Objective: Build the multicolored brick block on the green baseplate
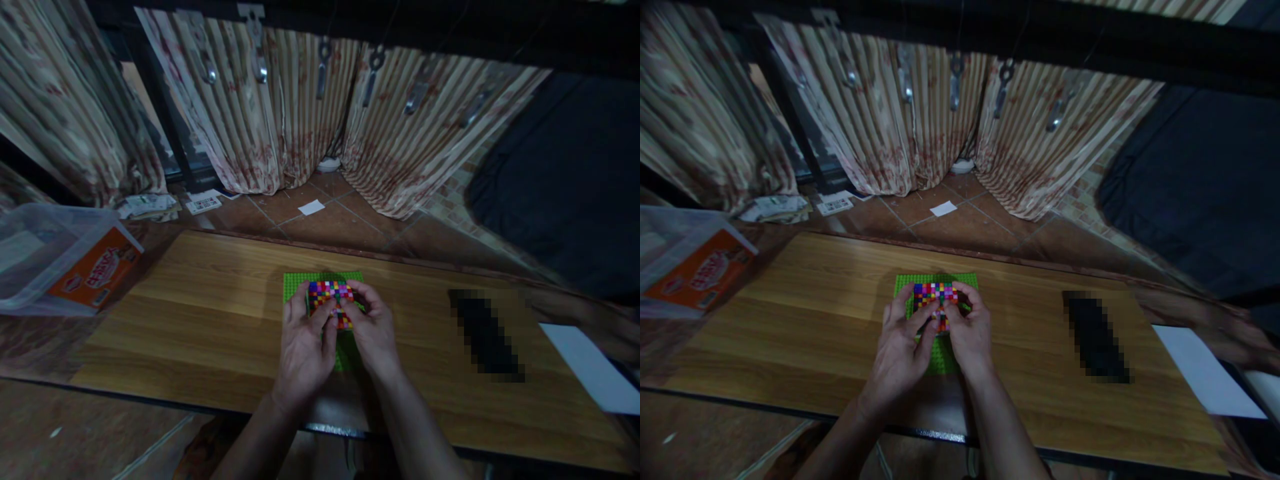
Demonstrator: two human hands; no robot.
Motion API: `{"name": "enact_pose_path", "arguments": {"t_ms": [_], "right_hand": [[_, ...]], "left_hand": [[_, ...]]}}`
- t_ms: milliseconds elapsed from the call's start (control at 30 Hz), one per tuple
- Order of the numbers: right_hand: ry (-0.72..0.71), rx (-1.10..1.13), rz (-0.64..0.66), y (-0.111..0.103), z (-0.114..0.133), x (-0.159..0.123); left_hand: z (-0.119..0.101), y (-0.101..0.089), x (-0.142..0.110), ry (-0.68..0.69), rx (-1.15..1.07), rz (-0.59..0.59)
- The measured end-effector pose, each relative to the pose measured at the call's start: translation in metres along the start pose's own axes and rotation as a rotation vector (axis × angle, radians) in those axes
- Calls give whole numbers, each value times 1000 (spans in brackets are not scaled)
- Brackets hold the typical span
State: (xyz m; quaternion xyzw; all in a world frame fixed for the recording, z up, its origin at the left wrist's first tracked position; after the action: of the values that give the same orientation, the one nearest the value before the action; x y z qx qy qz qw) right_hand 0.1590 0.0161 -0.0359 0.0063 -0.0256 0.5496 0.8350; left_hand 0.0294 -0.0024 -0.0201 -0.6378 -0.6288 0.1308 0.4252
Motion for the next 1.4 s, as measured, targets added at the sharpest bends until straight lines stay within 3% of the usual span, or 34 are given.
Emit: {"name": "enact_pose_path", "arguments": {"t_ms": [333,500,700,867,1000,1133,1400], "right_hand": [[37,10,22,2,-4,0],[55,127,45,0,-3,1],[174,337,-95,-2,-8,9],[205,250,-50,4,-13,13],[142,149,-25,7,-15,14],[104,160,6,8,-20,17],[108,191,-14,6,-25,17]], "left_hand": [[1,2,1,-1,-23,0],[2,3,1,-35,-109,-27],[8,3,2,-185,-298,-66],[19,10,1,-350,-484,-40],[24,13,0,-371,-538,-64],[26,15,1,-372,-614,-94],[37,14,14,-497,-794,-189]]}}
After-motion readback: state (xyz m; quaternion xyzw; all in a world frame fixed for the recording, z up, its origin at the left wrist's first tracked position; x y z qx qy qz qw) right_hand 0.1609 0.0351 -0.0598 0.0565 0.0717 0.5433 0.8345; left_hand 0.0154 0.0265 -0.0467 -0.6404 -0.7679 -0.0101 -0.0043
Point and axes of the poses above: each hand's wrist, its own x-axis towards the middle knuckle, its own y-axis out of the palm, z = x × y, the point moved 3 cm from there along x, towards the middle knuckle
